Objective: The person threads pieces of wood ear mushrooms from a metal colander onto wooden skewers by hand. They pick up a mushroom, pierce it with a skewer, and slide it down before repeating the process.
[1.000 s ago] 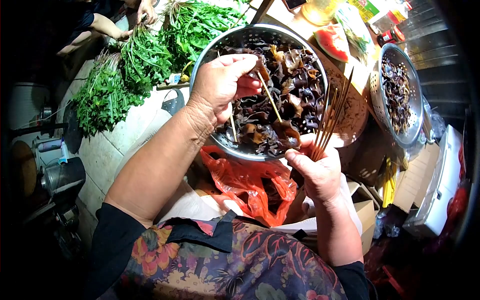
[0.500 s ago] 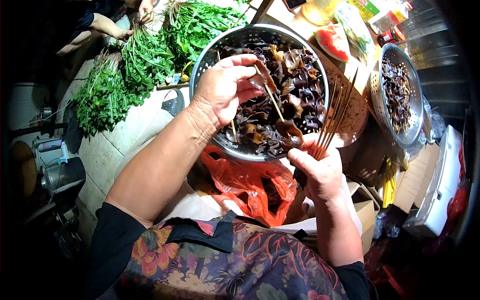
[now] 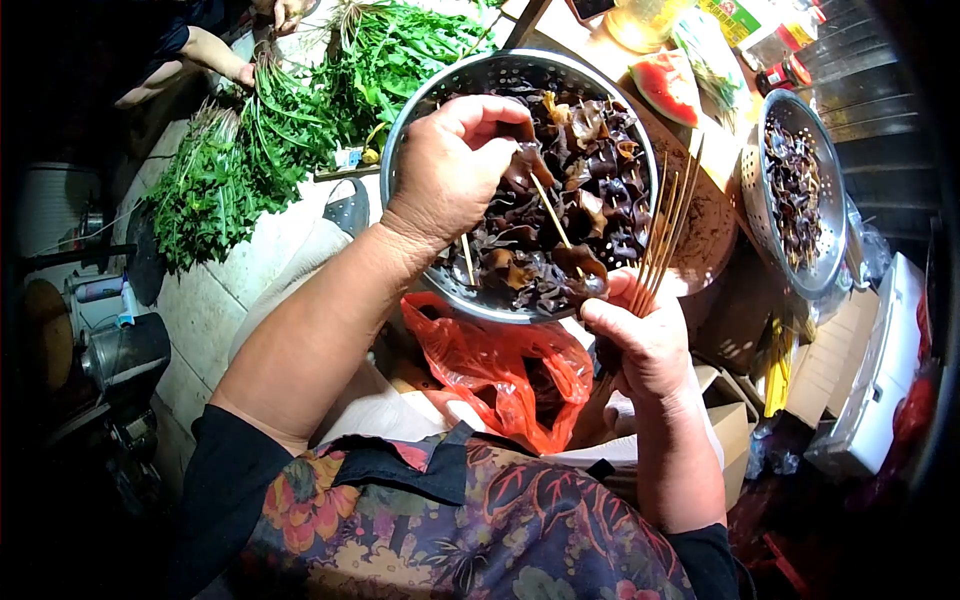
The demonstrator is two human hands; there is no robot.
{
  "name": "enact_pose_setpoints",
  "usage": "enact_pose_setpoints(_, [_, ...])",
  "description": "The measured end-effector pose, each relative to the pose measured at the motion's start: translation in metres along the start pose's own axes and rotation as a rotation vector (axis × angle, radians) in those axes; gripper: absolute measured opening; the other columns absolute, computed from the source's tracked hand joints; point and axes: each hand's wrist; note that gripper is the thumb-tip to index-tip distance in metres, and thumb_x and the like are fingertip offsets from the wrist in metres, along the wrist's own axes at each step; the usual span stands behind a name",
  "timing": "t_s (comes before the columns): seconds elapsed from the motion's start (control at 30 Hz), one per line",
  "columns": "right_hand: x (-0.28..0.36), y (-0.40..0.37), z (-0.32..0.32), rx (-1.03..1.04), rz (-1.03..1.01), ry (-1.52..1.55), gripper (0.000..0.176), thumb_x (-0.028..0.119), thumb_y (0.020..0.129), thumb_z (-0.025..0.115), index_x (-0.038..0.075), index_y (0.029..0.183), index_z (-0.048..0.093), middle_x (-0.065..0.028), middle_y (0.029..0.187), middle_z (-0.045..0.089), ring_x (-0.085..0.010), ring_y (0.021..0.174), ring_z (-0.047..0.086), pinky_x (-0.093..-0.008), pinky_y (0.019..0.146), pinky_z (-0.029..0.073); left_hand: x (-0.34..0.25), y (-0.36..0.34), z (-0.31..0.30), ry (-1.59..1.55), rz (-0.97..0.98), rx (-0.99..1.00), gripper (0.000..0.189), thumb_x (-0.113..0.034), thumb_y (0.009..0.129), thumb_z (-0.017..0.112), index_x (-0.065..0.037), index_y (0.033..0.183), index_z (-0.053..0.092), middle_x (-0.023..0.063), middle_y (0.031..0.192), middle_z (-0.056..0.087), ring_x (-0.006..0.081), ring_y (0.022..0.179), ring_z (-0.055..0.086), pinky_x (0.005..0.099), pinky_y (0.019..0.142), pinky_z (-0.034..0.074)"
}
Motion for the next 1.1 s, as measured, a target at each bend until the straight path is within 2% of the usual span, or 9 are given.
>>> enact_pose_setpoints(0.13, [0.001,0.000,-0.002,-0.002,0.009,0.000,0.021,0.000,0.073,0.067,0.001,0.091,0.057,-0.0042,0.081,0.061,-0.0100,0.070,0.057,-0.0218,0.066,0.047,-0.001,-0.001,0.002,-0.035,-0.003,0.014,0.020,0.002,0.081,0.057,0.001,0.101,0.058,0.0080,0.092,0.063,0.0132,0.080,0.061,0.0244,0.069,0.053])
enact_pose_setpoints(0.2, [0.001,0.000,-0.003,-0.001,-0.015,-0.014,0.021,-0.001,0.072,0.068,0.001,0.091,0.057,-0.0042,0.081,0.061,-0.0096,0.070,0.057,-0.0216,0.066,0.047,-0.002,0.001,-0.001,-0.061,-0.124,0.007,0.023,0.002,0.080,0.058,0.002,0.103,0.057,0.0080,0.093,0.063,0.0136,0.081,0.062,0.0257,0.070,0.053])
enact_pose_setpoints(0.23, [0.001,0.000,-0.004,-0.001,-0.015,-0.014,0.021,-0.001,0.072,0.068,0.001,0.091,0.057,-0.0042,0.081,0.061,-0.0096,0.070,0.057,-0.0216,0.066,0.047,-0.008,0.000,-0.001,-0.183,-0.207,0.039,0.027,0.001,0.080,0.059,0.003,0.106,0.055,0.0088,0.094,0.063,0.0148,0.082,0.062,0.0271,0.071,0.054])
enact_pose_setpoints(0.5, [0.003,-0.002,-0.001,0.031,-0.033,-0.014,0.018,0.001,0.075,0.066,-0.002,0.090,0.059,-0.0045,0.082,0.061,-0.0091,0.070,0.056,-0.0215,0.066,0.046,-0.005,0.002,-0.011,-0.300,-0.482,0.106,0.024,-0.004,0.085,0.055,0.002,0.108,0.055,0.0107,0.094,0.065,0.0187,0.083,0.065,0.0285,0.071,0.055])
enact_pose_setpoints(0.6, [0.001,-0.001,0.003,-0.010,-0.056,-0.073,0.016,0.005,0.073,0.068,0.002,0.085,0.058,-0.0020,0.077,0.060,-0.0074,0.064,0.053,-0.0203,0.060,0.042,-0.003,0.002,-0.012,-0.325,-0.505,0.124,0.023,-0.004,0.084,0.055,0.002,0.106,0.057,0.0102,0.093,0.065,0.0183,0.084,0.065,0.0279,0.071,0.055])
enact_pose_setpoints(0.7, [-0.001,0.000,-0.001,0.037,-0.052,-0.022,0.017,0.000,0.075,0.066,-0.001,0.090,0.059,-0.0042,0.081,0.061,-0.0092,0.070,0.056,-0.0215,0.066,0.046,-0.003,0.002,-0.013,-0.313,-0.507,0.167,0.022,-0.005,0.084,0.056,0.002,0.106,0.057,0.0096,0.092,0.065,0.0171,0.082,0.065,0.0279,0.070,0.055])
enact_pose_setpoints(0.87, [-0.004,0.003,-0.001,-0.015,-0.048,0.024,0.018,-0.002,0.074,0.067,0.000,0.090,0.058,-0.0032,0.081,0.060,-0.0093,0.069,0.056,-0.0214,0.066,0.046,-0.005,-0.004,-0.004,-0.280,-0.550,0.216,0.025,-0.006,0.084,0.056,-0.001,0.108,0.056,0.0065,0.091,0.064,0.0140,0.076,0.063,0.0287,0.070,0.054])
enact_pose_setpoints(1.0, [-0.004,0.001,-0.002,-0.011,-0.047,0.013,0.020,-0.001,0.074,0.067,0.000,0.091,0.057,-0.0035,0.081,0.060,-0.0096,0.069,0.056,-0.0214,0.065,0.046,-0.008,-0.002,-0.004,-0.321,-0.532,0.072,0.028,-0.005,0.084,0.056,-0.005,0.113,0.052,0.0055,0.092,0.064,0.0133,0.077,0.062,0.0268,0.065,0.052])
enact_pose_setpoints(1.1, [-0.003,0.000,0.001,-0.015,-0.037,0.003,0.021,-0.001,0.073,0.067,-0.001,0.092,0.057,-0.0040,0.081,0.060,-0.0098,0.069,0.056,-0.0216,0.065,0.046,-0.001,-0.001,-0.006,-0.371,-0.434,-0.021,0.024,-0.002,0.083,0.055,-0.006,0.107,0.054,0.0058,0.091,0.064,0.0137,0.076,0.062,0.0256,0.066,0.051])
Point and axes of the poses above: each hand's wrist, its own y-axis towards the middle knuckle, its own z-axis out of the palm, x = y × z
